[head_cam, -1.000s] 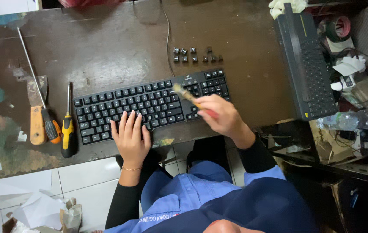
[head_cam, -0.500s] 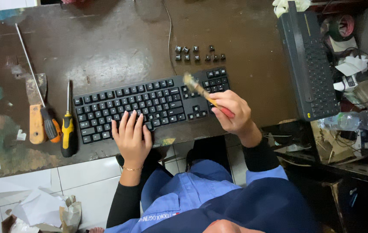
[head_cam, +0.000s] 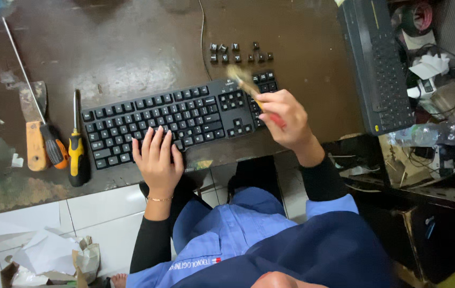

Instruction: The person removes several keycaps from a black computer keyboard using a screwdriver and places them on the table. They then use a brush to sweep the keyboard surface. The person continues to remove additional keycaps with the screwdriver and brushes the keyboard again.

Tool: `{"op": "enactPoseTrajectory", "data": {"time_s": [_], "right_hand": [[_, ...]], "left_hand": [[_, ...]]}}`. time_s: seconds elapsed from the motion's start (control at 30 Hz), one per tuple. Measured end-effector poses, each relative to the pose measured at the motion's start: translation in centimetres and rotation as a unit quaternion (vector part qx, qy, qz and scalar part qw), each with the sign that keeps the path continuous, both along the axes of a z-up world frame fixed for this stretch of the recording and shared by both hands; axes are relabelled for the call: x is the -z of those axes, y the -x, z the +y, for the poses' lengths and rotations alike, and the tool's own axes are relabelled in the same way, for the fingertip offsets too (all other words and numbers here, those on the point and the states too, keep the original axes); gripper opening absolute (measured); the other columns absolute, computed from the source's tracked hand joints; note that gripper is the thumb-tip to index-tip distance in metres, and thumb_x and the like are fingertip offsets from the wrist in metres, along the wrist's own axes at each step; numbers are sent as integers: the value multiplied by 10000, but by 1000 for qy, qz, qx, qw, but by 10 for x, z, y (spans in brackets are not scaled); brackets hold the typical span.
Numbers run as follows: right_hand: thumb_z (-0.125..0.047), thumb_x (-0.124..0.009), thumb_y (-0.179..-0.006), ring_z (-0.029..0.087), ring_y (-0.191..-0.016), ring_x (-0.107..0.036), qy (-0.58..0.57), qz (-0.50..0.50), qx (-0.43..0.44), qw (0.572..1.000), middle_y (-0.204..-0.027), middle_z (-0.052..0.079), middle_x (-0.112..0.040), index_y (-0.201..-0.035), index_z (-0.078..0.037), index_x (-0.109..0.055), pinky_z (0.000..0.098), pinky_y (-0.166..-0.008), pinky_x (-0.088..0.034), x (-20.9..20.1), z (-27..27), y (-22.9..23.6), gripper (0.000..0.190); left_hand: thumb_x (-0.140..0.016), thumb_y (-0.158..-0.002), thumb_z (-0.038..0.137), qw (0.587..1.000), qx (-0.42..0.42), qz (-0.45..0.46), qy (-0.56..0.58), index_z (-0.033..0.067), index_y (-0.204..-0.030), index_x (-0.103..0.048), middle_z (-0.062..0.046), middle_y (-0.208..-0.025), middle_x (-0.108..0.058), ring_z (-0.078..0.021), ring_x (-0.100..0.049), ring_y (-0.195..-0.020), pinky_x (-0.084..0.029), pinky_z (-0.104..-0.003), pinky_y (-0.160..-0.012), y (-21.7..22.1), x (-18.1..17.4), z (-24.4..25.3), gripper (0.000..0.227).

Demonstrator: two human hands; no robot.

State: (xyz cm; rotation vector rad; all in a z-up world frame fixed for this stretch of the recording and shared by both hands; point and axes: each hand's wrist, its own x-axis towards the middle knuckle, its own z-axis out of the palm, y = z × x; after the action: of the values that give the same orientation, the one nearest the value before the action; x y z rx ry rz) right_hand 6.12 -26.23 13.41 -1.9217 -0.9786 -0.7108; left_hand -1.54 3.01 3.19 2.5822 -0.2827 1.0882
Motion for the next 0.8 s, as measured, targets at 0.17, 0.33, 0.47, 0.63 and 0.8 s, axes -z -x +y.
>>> {"op": "enactPoseTrajectory", "data": {"time_s": [0.17,0.33,0.47,0.63,0.8], "right_hand": [[14,-685,-889,404,-779,-640,30,67,-30,997,-1043,205,-687,-1022,16,-601,467,-652,-513,-11,6,0,158],[-32,-677,-902,356,-782,-652,-32,106,-37,993,-993,178,-693,-999,1,-607,435,-664,-520,-13,7,5,124],[-13,-661,-916,392,-760,-620,54,57,-32,996,-1026,207,-670,-1023,15,-587,455,-642,-505,-12,10,2,133],[-27,-673,-908,359,-780,-651,-5,113,-57,992,-1000,176,-686,-1037,-7,-596,421,-673,-519,-14,13,9,152],[-43,-670,-917,375,-881,-639,43,-41,4,998,-1151,186,-655,-1094,-33,-605,453,-723,-514,-4,4,-1,189]], "left_hand": [[-591,-893,129,1000,9,2,-2,66,-1127,-713,-124,-1183,-687,-331,-643,-1129,-332,-548,-1063,1,-5,0,271],[-593,-891,128,1000,11,-7,3,64,-1132,-712,-131,-1189,-687,-335,-641,-1134,-328,-554,-1061,0,0,0,276],[-600,-888,124,1000,11,-8,2,63,-1117,-714,-128,-1182,-688,-331,-643,-1130,-335,-555,-1058,0,-1,-1,263],[-597,-893,131,1000,11,-14,3,58,-1119,-714,-133,-1190,-684,-324,-645,-1125,-334,-555,-1059,1,0,-1,265],[-610,-894,113,1000,5,-14,4,47,-1108,-719,-135,-1181,-685,-318,-648,-1112,-346,-556,-1057,1,-2,-3,249]]}}
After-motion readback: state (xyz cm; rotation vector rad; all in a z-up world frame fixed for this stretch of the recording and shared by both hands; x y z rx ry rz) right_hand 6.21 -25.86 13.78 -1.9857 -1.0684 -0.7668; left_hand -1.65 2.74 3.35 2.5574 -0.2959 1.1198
